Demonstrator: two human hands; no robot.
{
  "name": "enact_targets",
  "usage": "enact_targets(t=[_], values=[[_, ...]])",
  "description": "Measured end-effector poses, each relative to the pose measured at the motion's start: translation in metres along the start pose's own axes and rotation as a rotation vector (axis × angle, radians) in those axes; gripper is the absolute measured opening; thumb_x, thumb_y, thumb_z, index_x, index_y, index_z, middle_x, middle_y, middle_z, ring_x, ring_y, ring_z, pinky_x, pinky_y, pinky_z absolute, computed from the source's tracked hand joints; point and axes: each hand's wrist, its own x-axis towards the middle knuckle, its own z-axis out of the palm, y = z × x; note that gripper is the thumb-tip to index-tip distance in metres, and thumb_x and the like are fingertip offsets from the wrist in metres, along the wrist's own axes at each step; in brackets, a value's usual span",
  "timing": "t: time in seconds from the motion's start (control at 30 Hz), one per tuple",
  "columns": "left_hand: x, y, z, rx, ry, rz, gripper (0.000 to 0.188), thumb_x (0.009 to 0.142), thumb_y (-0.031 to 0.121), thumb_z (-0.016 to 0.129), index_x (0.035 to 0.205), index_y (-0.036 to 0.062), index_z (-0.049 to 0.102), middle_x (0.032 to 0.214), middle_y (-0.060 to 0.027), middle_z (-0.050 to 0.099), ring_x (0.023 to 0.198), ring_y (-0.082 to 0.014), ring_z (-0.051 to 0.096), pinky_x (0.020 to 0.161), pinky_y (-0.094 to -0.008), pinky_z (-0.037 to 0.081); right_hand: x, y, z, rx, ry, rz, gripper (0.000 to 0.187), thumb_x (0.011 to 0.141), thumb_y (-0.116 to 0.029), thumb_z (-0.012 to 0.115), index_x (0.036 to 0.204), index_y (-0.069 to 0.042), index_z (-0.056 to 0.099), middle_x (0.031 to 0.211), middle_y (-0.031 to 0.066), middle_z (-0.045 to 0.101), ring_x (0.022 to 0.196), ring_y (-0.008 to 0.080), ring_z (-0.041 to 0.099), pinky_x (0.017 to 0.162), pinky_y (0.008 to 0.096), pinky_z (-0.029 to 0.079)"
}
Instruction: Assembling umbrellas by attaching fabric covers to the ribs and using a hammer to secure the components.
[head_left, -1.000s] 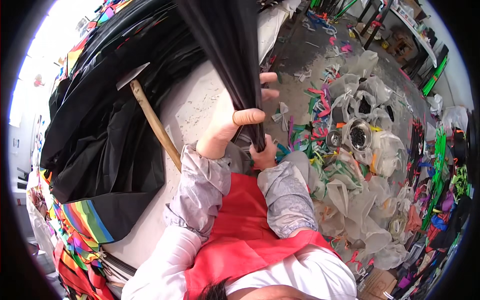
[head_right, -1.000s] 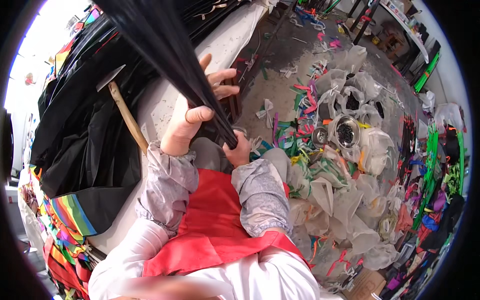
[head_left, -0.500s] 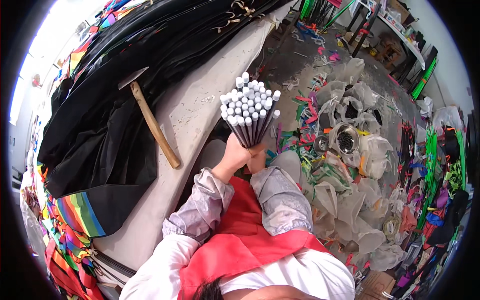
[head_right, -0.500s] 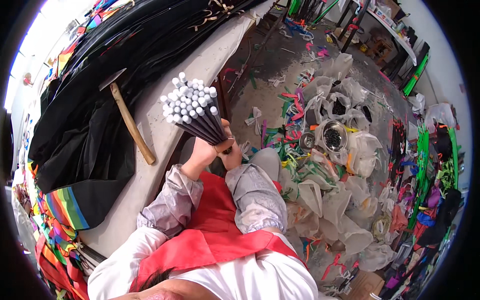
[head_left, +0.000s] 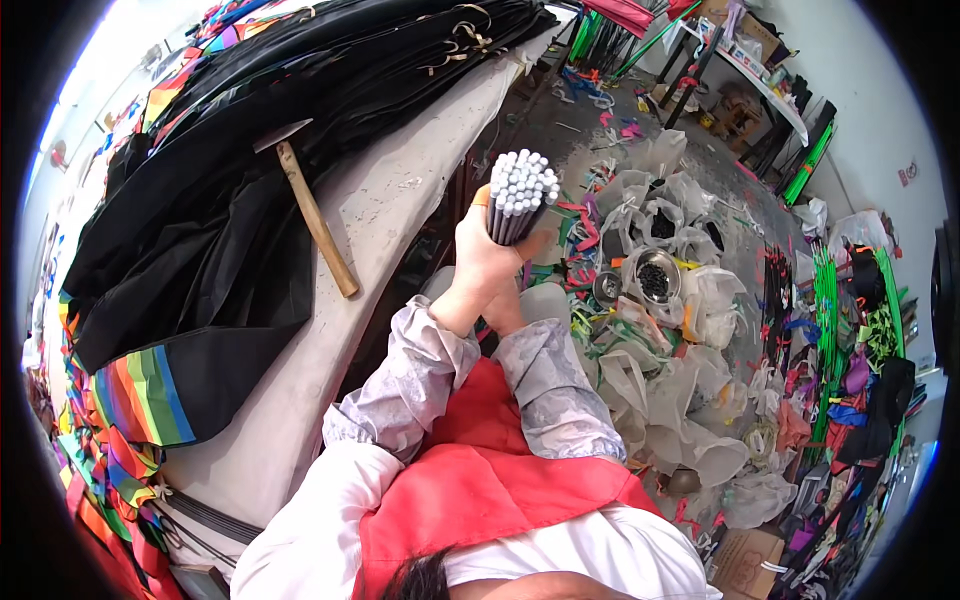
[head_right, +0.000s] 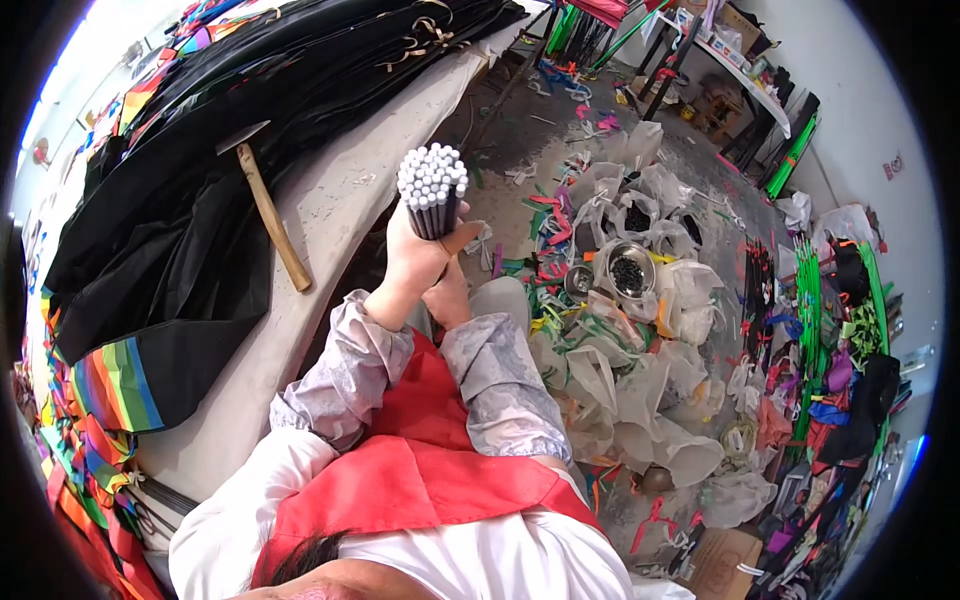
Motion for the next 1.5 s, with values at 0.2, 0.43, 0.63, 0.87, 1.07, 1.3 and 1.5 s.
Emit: enact_targets(t=[0.2, 0.43, 0.63, 0.87, 1.07, 1.3, 1.5], values=[[-0.010, -0.015, 0.000, 0.135, 0.201, 0.167, 0.051, 0.061, 0.006, 0.081, 0.107, -0.0004, 0.058, 0.089, -0.0121, 0.068, 0.073, -0.0203, 0.064, 0.068, -0.0294, 0.051, 0.029, 0.013, -0.057, -0.070, -0.545, 0.112, 0.055, 0.077, -0.008, 0.071, 0.129, -0.001, 0.054, 0.130, 0.0147, 0.058, 0.111, 0.0262, 0.058, 0.090, 0.0332, 0.047], [-0.035, -0.029, -0.033, 0.652, 0.320, 0.270, 0.029, 0.077, 0.013, 0.077, 0.099, 0.0016, 0.062, 0.080, -0.0032, 0.065, 0.064, -0.0171, 0.060, 0.061, -0.0248, 0.049, 0.182, -0.066, 0.095, -0.211, -0.750, 0.118, 0.031, 0.086, -0.013, 0.060, 0.112, 0.003, 0.061, 0.098, 0.0112, 0.068, 0.082, 0.0174, 0.064, 0.071, 0.0265, 0.051], [-0.046, 0.014, -0.057, 0.397, 0.232, -0.040, 0.026, 0.079, 0.012, 0.073, 0.095, 0.0017, 0.056, 0.070, -0.0034, 0.060, 0.059, -0.0141, 0.058, 0.057, -0.0223, 0.047, 0.172, -0.038, 0.242, -0.213, -0.869, 0.373, 0.026, 0.088, -0.021, 0.064, 0.090, 0.004, 0.058, 0.073, 0.0087, 0.062, 0.055, 0.0174, 0.058, 0.052, 0.0271, 0.049], [-0.038, -0.023, -0.058, 0.785, 0.418, 0.167, 0.024, 0.075, 0.016, 0.077, 0.090, 0.0043, 0.062, 0.076, -0.0042, 0.062, 0.059, -0.0188, 0.059, 0.056, -0.0280, 0.047, 0.193, -0.102, 0.146, -0.192, -0.666, 0.300, 0.016, 0.083, -0.014, 0.068, 0.079, -0.003, 0.056, 0.059, 0.0031, 0.053, 0.041, 0.0116, 0.044, 0.039, 0.0259, 0.037], [0.001, -0.013, -0.026, 0.350, 0.521, 0.289, 0.035, 0.068, 0.017, 0.080, 0.097, 0.0055, 0.063, 0.079, -0.0073, 0.066, 0.061, -0.0245, 0.061, 0.058, -0.0322, 0.049, 0.155, -0.178, -0.018, -0.102, -0.387, -0.166, 0.019, 0.084, -0.005, 0.065, 0.101, -0.003, 0.057, 0.079, 0.0045, 0.062, 0.047, 0.0101, 0.046, 0.043, 0.0237, 0.038], [0.031, -0.022, 0.017, 0.323, 0.467, 0.169, 0.045, 0.063, 0.017, 0.080, 0.101, 0.0041, 0.062, 0.077, -0.0093, 0.067, 0.060, -0.0272, 0.061, 0.059, -0.0341, 0.050, 0.085, -0.328, -0.064, -0.287, -0.262, 0.181, 0.025, 0.101, -0.022, 0.047, 0.119, -0.005, 0.049, 0.077, 0.0060, 0.057, 0.048, 0.0064, 0.037, 0.045, 0.0170, 0.032], [0.036, -0.031, 0.038, 0.326, 0.429, 0.200, 0.045, 0.062, 0.016, 0.080, 0.101, 0.0036, 0.062, 0.076, -0.0099, 0.067, 0.058, -0.0275, 0.061, 0.059, -0.0339, 0.050, 0.090, -0.316, -0.076, -1.044, -0.305, -0.176, 0.026, 0.103, -0.030, 0.046, 0.100, -0.006, 0.056, 0.069, 0.0024, 0.056, 0.048, 0.0059, 0.040, 0.046, 0.0213, 0.034]])
